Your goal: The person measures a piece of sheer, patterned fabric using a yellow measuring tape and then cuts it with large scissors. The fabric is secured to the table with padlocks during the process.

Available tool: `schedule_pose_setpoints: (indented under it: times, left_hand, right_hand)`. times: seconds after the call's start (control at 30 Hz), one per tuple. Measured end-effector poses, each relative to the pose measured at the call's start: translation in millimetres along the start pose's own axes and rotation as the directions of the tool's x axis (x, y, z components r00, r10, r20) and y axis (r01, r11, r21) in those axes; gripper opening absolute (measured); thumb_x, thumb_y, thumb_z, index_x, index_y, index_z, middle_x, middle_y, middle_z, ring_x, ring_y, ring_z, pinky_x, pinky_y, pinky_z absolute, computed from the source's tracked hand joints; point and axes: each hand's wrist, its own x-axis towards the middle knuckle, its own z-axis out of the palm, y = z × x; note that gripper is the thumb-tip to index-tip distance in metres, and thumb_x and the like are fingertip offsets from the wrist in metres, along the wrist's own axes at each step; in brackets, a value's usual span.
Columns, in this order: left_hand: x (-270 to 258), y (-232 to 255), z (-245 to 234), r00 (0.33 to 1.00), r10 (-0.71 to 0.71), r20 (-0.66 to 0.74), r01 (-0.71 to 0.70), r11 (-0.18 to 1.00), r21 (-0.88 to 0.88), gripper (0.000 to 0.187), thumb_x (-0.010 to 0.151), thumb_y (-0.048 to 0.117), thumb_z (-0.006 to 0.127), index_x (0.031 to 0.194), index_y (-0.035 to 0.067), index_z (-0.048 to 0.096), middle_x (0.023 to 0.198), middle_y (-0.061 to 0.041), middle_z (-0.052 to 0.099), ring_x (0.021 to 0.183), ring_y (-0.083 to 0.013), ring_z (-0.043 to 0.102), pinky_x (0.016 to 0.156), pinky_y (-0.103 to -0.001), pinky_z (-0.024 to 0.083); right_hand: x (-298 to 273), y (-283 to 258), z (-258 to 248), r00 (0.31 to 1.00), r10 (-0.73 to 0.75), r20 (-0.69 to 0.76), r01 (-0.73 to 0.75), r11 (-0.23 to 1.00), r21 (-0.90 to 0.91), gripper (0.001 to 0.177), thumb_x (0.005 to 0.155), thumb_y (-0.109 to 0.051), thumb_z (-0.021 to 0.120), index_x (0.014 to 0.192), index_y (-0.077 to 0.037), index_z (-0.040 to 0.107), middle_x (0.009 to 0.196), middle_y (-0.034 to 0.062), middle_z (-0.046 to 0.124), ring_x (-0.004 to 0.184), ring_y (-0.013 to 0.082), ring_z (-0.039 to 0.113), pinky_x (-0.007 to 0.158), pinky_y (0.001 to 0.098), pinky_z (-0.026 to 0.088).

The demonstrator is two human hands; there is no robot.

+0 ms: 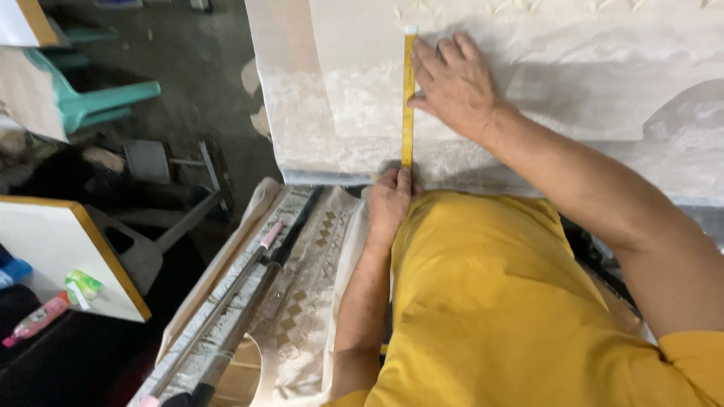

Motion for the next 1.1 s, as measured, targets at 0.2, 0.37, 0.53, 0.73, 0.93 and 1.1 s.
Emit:
schedule_pose_setpoints:
  times: [0.2,0.37,0.53,0.73,0.93,1.1]
  left_hand:
    - [-21.8,1.3,-10.2,0.976,0.193,-0.098,-0.216,0.832,-0.511,0.031,0.105,0.029,0.052,0.087,0.009,0.068,0.063,-0.001,0.064,0.063,-0.0113,0.059,0.074,-0.028,0.049]
    - [-29.3,50.3,-43.7,0.877,0.445,-0.179,-0.467,0.703,-0.537,0.028,0.109,0.016,0.05,0.101,-0.002,0.071,0.059,-0.012,0.067,0.056,-0.019,0.067,0.061,-0.03,0.057]
    - [2.8,163.0,-84.6,0.824,0.548,-0.142,-0.554,0.729,-0.403,0.029,0.107,0.021,0.05,0.111,0.0,0.071,0.061,-0.009,0.066,0.055,-0.0183,0.068,0.055,-0.03,0.057]
    - [37.2,275.1,-112.8,0.642,0.715,-0.275,-0.763,0.566,-0.311,0.029,0.106,0.021,0.052,0.111,0.001,0.07,0.059,-0.007,0.062,0.047,-0.0155,0.062,0.049,-0.026,0.053]
    - [82.7,311.8,-113.1,0.444,0.814,-0.374,-0.878,0.313,-0.361,0.026,0.111,0.024,0.052,0.124,0.009,0.069,0.067,-0.008,0.065,0.055,-0.0142,0.063,0.056,-0.024,0.056]
    - [185.1,263.6,-60.8,0.826,0.493,-0.274,-0.555,0.623,-0.551,0.026,0.105,0.021,0.051,0.106,0.001,0.068,0.066,-0.012,0.066,0.046,-0.016,0.062,0.043,-0.024,0.05]
  right_hand:
    - [-2.1,8.7,-1.9,0.985,0.02,-0.171,-0.013,0.999,0.042,0.065,0.104,-0.06,0.052,0.144,-0.009,0.059,0.153,0.0107,0.057,0.122,0.0233,0.064,0.112,0.0383,0.042]
    - [-1.5,4.0,23.2,0.892,0.087,-0.444,0.081,0.935,0.346,0.024,0.097,-0.026,0.071,0.102,-0.003,0.068,0.121,0.0144,0.064,0.103,0.0291,0.061,0.108,0.0479,0.038]
    - [-3.5,8.9,-2.1,0.946,0.063,-0.319,0.047,0.945,0.324,0.029,0.102,-0.035,0.054,0.103,-0.007,0.062,0.122,0.009,0.061,0.109,0.0236,0.053,0.112,0.0466,0.029]
    - [-3.6,13.8,-10.4,0.87,0.072,-0.487,0.116,0.931,0.345,0.014,0.096,-0.019,0.063,0.096,-0.005,0.065,0.111,0.0142,0.063,0.104,0.0284,0.061,0.11,0.0509,0.038]
    - [0.9,14.4,3.6,0.893,0.045,-0.448,0.104,0.947,0.303,0.01,0.092,-0.017,0.067,0.095,-0.009,0.071,0.104,0.0117,0.066,0.098,0.0273,0.062,0.106,0.0514,0.044]
    - [-0.5,24.8,-26.0,0.86,0.066,-0.505,0.135,0.927,0.351,0.01,0.094,-0.01,0.062,0.09,-0.004,0.067,0.11,0.0149,0.066,0.094,0.0284,0.06,0.099,0.0507,0.046]
